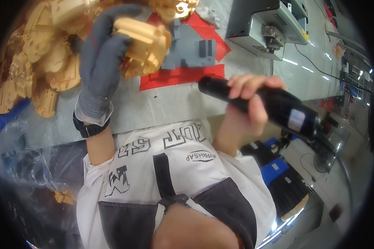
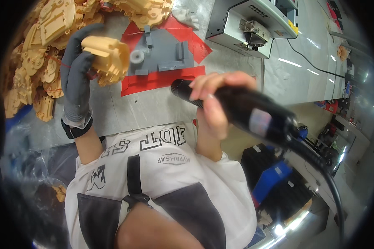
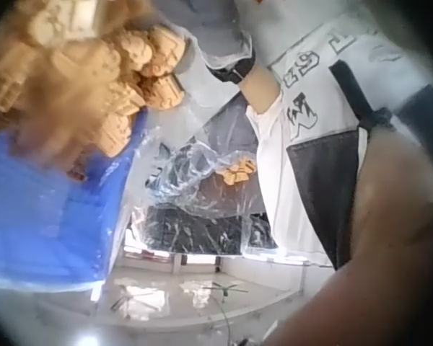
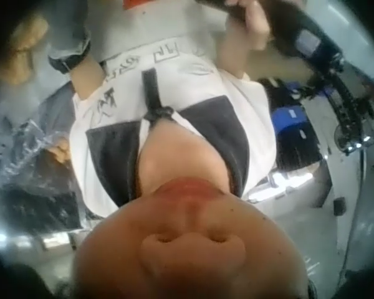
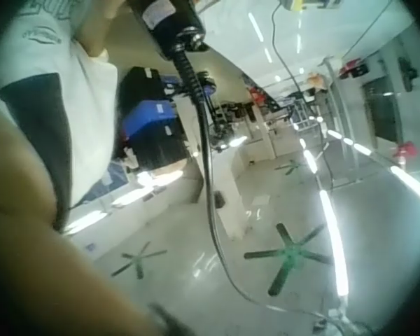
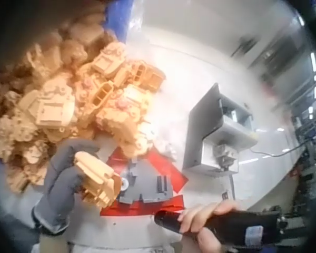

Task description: The person fastens toy components into a yellow plastic housing with an electric screwdriver at a workstation.

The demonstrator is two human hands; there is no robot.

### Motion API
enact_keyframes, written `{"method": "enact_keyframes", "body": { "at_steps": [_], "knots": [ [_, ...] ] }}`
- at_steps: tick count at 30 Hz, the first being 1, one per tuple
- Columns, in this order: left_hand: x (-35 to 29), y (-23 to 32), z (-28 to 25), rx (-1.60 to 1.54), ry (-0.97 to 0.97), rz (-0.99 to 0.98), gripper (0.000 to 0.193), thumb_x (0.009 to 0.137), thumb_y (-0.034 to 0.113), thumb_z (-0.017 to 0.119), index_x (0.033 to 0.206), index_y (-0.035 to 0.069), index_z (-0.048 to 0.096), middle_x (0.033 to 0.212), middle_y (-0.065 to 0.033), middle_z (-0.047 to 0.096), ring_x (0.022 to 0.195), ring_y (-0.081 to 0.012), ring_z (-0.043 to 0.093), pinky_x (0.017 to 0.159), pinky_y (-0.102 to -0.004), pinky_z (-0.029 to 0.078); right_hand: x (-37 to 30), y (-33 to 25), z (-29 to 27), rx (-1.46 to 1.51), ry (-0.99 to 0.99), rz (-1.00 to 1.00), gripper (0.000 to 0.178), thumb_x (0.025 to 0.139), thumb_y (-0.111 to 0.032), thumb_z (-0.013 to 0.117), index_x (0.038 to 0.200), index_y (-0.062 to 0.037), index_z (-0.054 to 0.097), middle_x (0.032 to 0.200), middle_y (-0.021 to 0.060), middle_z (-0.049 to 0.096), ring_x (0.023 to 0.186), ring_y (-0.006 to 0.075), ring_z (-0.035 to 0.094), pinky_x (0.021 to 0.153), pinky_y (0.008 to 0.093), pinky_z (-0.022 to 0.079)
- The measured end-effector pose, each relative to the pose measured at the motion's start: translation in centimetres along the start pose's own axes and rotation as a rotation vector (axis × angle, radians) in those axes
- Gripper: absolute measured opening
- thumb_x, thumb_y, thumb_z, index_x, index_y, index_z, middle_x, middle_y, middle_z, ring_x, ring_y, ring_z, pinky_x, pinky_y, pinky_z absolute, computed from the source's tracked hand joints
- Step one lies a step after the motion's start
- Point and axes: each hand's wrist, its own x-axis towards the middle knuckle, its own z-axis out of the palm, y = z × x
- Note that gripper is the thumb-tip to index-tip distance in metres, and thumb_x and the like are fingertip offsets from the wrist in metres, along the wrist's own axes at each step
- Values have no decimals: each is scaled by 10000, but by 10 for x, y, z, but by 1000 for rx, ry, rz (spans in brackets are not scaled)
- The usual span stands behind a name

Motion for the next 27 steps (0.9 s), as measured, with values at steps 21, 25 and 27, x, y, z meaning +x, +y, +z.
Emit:
{"method": "enact_keyframes", "body": {
  "at_steps": [21, 25, 27],
  "knots": [
    [23, 5, 52, 950, -343, 482, 607, 656, 286, 673, 1197, 110, 463, 1117, -141, 508, 961, -315, 514, 798, -380, 433, 54, -3, -63, 55, 550, -249, 274, 731, -92, 472, 1004, -81, 444, 675, 63, 495, 617, 200, 482, 688, 367, 409],
    [15, -5, 56, 863, -336, 338, 659, 580, 318, 714, 1172, 167, 467, 1067, -93, 495, 896, -277, 529, 754, -371, 444, 63, 0, -47, 196, 413, -283, 316, 709, -84, 472, 1023, -69, 441, 679, 76, 509, 600, 201, 494, 677, 384, 427],
    [15, 2, 55, 870, -367, 302, 787, 517, 206, 755, 1231, 138, 429, 1095, -137, 493, 967, -316, 506, 813, -385, 430, 73, 6, -31, 92, 383, -306, 321, 700, -122, 481, 1016, -71, 446, 660, 75, 501, 586, 200, 486, 666, 393, 426]
  ]
}}
